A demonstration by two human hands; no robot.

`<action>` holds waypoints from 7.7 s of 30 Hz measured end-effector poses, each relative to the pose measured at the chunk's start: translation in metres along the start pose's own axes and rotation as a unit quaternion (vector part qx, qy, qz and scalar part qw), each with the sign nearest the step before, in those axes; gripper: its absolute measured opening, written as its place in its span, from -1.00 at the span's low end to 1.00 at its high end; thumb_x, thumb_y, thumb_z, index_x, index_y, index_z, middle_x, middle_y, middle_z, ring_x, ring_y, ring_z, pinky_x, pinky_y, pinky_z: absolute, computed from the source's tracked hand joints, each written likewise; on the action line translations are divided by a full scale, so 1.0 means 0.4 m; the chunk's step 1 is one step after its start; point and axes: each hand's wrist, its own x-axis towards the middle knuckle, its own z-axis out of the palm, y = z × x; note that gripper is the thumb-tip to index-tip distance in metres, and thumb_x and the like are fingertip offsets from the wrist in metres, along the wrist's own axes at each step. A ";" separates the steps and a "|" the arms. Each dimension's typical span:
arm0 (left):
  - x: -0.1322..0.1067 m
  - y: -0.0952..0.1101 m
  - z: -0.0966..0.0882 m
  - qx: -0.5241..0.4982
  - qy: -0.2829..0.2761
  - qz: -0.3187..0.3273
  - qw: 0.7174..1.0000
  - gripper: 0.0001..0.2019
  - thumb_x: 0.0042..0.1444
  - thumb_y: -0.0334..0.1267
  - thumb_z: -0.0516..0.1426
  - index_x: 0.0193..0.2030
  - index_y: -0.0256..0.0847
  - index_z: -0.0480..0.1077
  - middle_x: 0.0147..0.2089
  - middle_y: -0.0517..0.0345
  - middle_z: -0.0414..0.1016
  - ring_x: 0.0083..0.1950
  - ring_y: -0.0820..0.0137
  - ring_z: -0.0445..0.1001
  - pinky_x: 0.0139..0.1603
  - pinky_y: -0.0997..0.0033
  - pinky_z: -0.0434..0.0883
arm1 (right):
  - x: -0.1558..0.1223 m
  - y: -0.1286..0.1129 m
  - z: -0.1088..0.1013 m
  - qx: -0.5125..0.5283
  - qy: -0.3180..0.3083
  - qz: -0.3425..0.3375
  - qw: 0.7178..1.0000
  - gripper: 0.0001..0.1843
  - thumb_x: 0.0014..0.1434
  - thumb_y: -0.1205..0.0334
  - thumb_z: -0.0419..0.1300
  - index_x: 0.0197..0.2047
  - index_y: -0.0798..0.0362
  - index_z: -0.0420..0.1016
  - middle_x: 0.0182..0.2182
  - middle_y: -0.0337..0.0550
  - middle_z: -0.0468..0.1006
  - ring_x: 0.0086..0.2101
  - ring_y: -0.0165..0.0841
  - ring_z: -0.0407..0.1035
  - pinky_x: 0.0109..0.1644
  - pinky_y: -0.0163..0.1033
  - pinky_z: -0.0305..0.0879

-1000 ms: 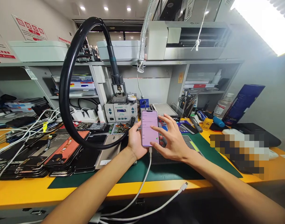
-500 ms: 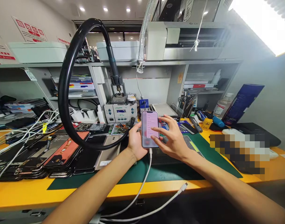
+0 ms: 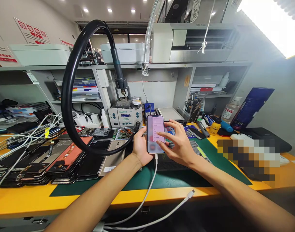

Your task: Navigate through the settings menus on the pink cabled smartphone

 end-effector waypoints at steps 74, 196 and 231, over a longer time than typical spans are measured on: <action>-0.008 0.007 0.011 -0.009 0.050 0.003 0.999 -0.50 0.36 -0.04 0.00 0.13 -0.41 0.54 -0.15 -0.20 0.66 -0.15 0.08 0.64 -0.06 0.12 0.54 | -0.002 -0.009 -0.019 0.000 -0.040 0.008 0.999 -0.62 0.39 0.23 0.07 0.16 -0.12 0.58 0.27 0.03 0.35 0.28 0.00 0.18 0.32 0.30 0.24; -0.007 -0.024 -0.021 0.267 -0.085 -0.020 0.960 -0.22 -0.15 -0.62 0.21 0.29 -0.11 0.34 0.15 -0.09 0.53 0.00 0.12 0.59 -0.33 0.35 0.58 | 0.024 0.021 -0.034 0.560 -0.152 0.476 0.661 -0.58 0.24 -0.13 0.25 0.02 -0.04 0.44 -0.15 -0.11 0.62 -0.32 -0.27 0.50 -0.39 -0.22 0.43; -0.002 -0.005 -0.019 0.123 -0.111 -0.059 0.984 -0.37 0.44 0.09 -0.15 0.34 -0.33 0.39 0.15 -0.33 0.54 -0.09 -0.02 0.61 -0.31 0.01 0.61 | 0.016 0.031 -0.020 0.553 -0.143 0.428 0.701 -0.61 0.24 0.01 0.28 0.07 -0.02 0.46 -0.14 -0.11 0.59 -0.30 -0.28 0.48 -0.33 -0.19 0.45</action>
